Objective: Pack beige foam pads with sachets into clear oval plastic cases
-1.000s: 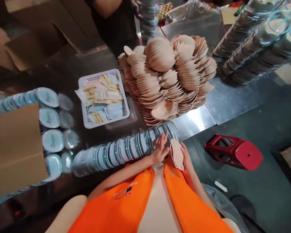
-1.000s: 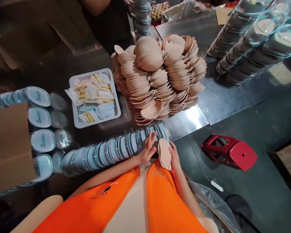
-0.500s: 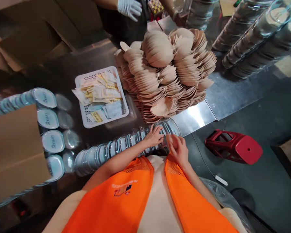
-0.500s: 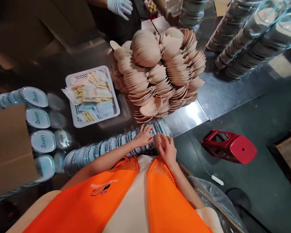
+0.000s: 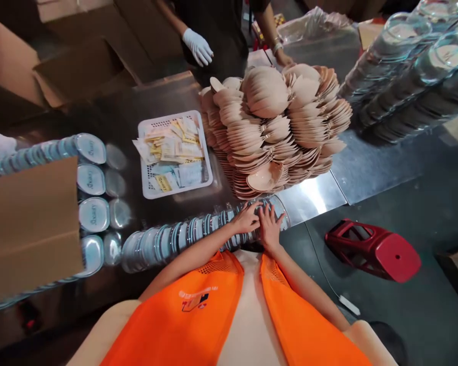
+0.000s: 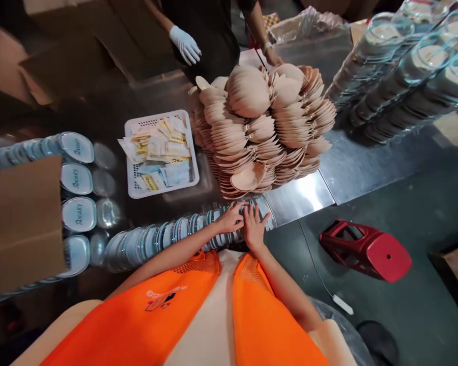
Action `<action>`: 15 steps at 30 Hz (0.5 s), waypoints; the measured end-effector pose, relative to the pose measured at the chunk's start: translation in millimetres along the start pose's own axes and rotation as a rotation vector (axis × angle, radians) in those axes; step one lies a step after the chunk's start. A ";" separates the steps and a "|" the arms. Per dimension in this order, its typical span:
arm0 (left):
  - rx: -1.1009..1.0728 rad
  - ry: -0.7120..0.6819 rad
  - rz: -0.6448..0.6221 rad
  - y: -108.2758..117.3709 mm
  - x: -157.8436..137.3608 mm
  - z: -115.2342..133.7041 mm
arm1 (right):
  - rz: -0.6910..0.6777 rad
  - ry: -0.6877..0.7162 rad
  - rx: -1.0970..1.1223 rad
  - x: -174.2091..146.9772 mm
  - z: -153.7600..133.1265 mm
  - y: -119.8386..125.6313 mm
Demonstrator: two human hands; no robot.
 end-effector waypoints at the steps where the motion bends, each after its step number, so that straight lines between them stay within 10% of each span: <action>1: -0.009 -0.006 0.006 0.5 0.6 -0.4 | 0.026 0.015 0.008 -1.5 1.8 -0.9; 5: 0.000 -0.025 0.031 3.3 1.9 -0.8 | 0.262 -0.033 0.127 -10.4 27.2 13.2; 15: -0.057 0.013 0.154 -5.3 -0.8 -5.6 | 0.084 0.127 -0.018 -24.6 47.1 32.0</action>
Point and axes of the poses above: each hand's wrist, its own x-axis towards the middle knuckle, its own y-axis out of the back of the hand, z = x × y, the point moved 6 cm from there along x, towards the middle knuckle, and after that the axes turned 5 degrees about z, right-handed, at the moved point
